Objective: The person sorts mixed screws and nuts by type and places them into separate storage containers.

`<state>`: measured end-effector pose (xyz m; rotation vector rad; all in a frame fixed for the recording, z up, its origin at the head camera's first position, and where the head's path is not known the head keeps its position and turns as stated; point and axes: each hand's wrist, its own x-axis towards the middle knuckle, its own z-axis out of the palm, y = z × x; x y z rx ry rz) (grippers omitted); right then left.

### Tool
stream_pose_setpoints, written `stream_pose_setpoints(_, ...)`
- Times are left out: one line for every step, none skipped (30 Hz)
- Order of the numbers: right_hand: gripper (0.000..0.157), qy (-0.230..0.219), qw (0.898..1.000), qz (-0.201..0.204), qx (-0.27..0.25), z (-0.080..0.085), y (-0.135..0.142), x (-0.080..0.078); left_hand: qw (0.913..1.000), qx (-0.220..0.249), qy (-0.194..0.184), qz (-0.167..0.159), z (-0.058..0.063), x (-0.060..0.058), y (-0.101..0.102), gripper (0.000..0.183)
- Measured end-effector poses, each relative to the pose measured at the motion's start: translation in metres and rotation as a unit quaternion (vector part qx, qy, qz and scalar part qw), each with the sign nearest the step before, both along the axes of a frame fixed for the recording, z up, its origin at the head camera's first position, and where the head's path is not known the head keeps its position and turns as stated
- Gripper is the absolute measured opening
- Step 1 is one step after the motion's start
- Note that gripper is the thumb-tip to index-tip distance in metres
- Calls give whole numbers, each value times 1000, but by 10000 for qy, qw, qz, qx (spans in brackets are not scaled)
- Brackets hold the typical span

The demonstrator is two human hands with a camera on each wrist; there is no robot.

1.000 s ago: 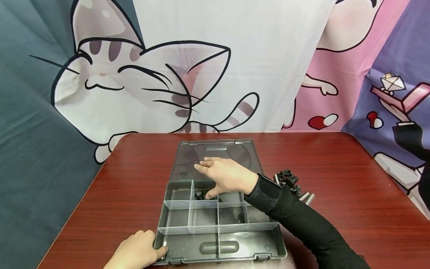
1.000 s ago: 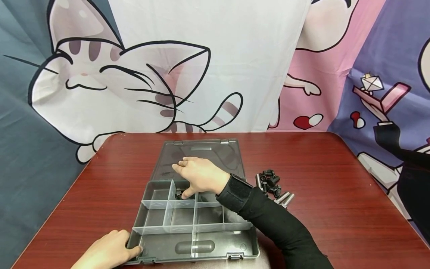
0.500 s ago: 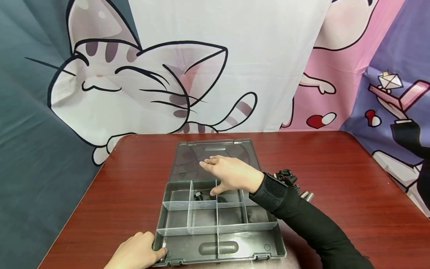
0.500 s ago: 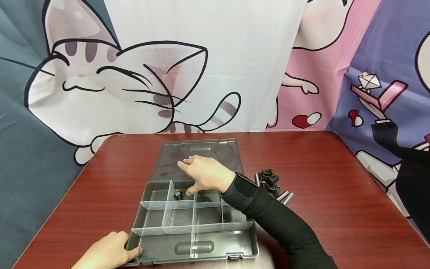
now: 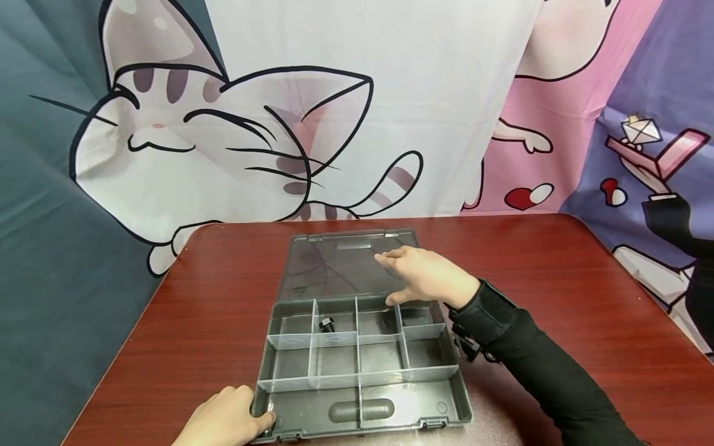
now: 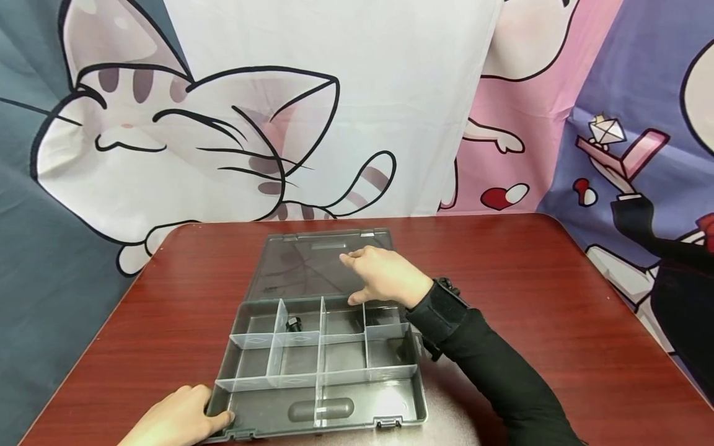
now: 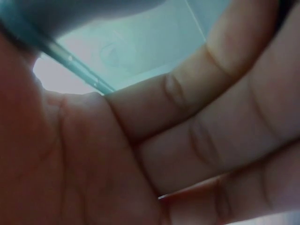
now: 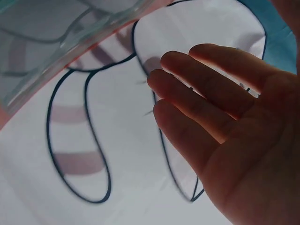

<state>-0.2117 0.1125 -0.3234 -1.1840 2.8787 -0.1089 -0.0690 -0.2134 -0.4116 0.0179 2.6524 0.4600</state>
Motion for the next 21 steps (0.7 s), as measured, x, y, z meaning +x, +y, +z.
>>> stream_pose_setpoints(78,17,10000,-61,-13,0,5,-1,10000,0,-19,10,0,0,0,40)
stream_pose_setpoints(78,37,9999,-114,-40,0,10,-2,10000,-7,-6,10,1,0,0,40)
stream_pose_setpoints(77,57,9998,-172,-69,0,15,-3,10000,-15,-3,13,1,0,1,40)
stream_pose_setpoints(76,69,9997,-231,-100,0,20,-4,10000,-25,13,7,1,0,1,40)
stream_pose_setpoints(75,86,9995,-280,-145,0,26,-4,10000,-34,29,0,1,0,1,40)
stream_pose_setpoints(74,126,9993,-311,-161,0,32,-5,10000,-45,43,-11,2,0,1,40)
stream_pose_setpoints(73,131,9991,-359,-187,-1,38,-5,10000,-54,59,-17,2,0,1,40)
stream_pose_setpoints(72,136,9989,-402,-223,-1,44,-6,9999,-62,83,-27,2,0,2,40)
stream_pose_setpoints(71,139,9986,-440,-247,-2,50,-6,9999,-68,88,-31,2,0,2,40)
stream_pose_setpoints(70,132,9984,-478,-266,-2,55,-7,9999,-71,90,-36,2,0,2,40)
stream_pose_setpoints(69,134,9983,-506,-268,-4,61,-8,9999,-82,103,-39,3,0,2,40)
stream_pose_setpoints(69,124,9982,-535,-259,-5,66,-8,9999,-96,127,-46,3,0,2,40)
stream_pose_setpoints(68,95,9980,-578,-240,-6,71,-8,9998,-106,153,-51,3,0,2,40)
stream_pose_setpoints(66,86,9980,-600,-197,-7,76,-8,9998,-115,181,-57,3,0,2,40)
stream_pose_setpoints(64,68,9980,-612,-147,-8,80,-8,9997,-119,204,-64,3,1,2,39)
stream_pose_setpoints(62,11,9979,-643,-89,-9,84,-7,9996,-127,246,-70,3,1,2,39)
stream_pose_setpoints(58,-34,9979,-647,-42,-10,88,-6,9995,-135,283,-75,2,1,2,39)
stream_pose_setpoints(54,-64,9981,-614,2,-12,90,-4,9994,-139,311,-81,2,1,2,39)
stream_pose_setpoints(48,-79,9985,-533,25,-13,94,-2,9993,-142,338,-89,2,1,2,38)
stream_pose_setpoints(42,-85,9990,-436,35,-15,96,1,9992,-145,359,-92,2,1,2,38)
stream_pose_setpoints(37,-95,9995,-311,34,-17,98,4,9992,-147,355,-97,2,1,3,38)
